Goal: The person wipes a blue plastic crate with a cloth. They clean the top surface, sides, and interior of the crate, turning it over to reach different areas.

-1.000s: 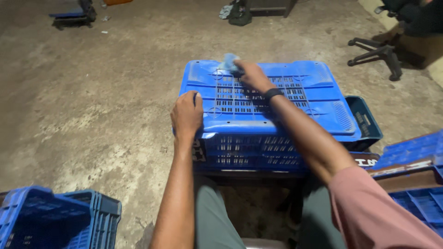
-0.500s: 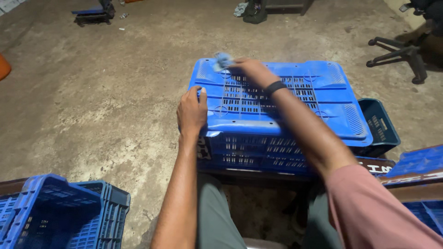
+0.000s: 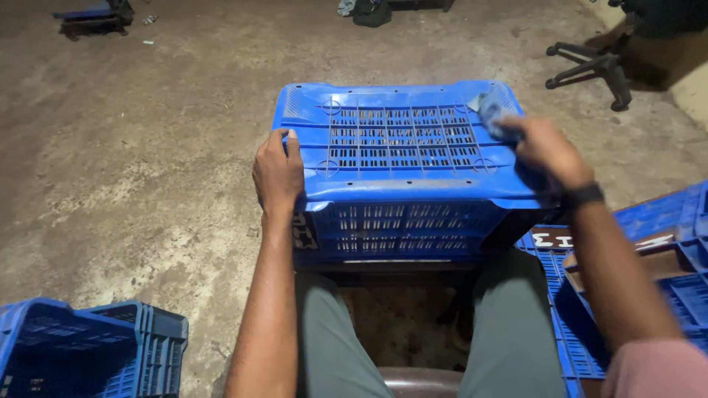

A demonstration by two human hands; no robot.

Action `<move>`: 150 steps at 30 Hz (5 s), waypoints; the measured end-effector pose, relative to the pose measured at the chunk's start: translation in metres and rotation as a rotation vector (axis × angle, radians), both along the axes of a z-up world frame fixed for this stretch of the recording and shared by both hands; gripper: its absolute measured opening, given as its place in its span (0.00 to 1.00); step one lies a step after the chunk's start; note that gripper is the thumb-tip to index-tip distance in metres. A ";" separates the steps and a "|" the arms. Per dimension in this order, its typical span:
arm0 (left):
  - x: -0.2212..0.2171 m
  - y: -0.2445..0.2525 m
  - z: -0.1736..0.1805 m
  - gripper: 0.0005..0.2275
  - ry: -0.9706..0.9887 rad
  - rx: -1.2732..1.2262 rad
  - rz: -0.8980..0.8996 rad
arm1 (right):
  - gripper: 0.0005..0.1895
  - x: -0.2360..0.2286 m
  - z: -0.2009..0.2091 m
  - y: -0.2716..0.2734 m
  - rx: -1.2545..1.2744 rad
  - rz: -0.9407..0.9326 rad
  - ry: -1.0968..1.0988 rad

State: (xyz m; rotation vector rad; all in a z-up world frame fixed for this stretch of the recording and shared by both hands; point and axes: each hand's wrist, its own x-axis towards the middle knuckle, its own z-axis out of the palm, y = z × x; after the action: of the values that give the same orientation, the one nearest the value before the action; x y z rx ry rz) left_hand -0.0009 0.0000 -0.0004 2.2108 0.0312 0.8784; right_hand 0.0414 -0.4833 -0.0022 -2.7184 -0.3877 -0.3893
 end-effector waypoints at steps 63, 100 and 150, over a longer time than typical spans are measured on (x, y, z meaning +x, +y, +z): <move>-0.004 0.105 0.003 0.26 0.338 -0.511 -0.345 | 0.24 -0.104 0.030 -0.015 1.226 0.025 -0.113; 0.011 -0.151 0.047 0.36 0.168 0.528 -0.534 | 0.42 -0.001 0.057 0.030 -0.219 0.098 0.216; 0.020 -0.147 0.032 0.25 0.089 0.455 -0.421 | 0.25 -0.138 0.075 0.038 0.182 0.094 0.031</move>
State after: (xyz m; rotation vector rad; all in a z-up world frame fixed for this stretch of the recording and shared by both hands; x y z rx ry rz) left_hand 0.0191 -0.1473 0.0319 2.5325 -0.6255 0.5881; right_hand -0.0969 -0.4453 0.0728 -2.5161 -0.4465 -0.3392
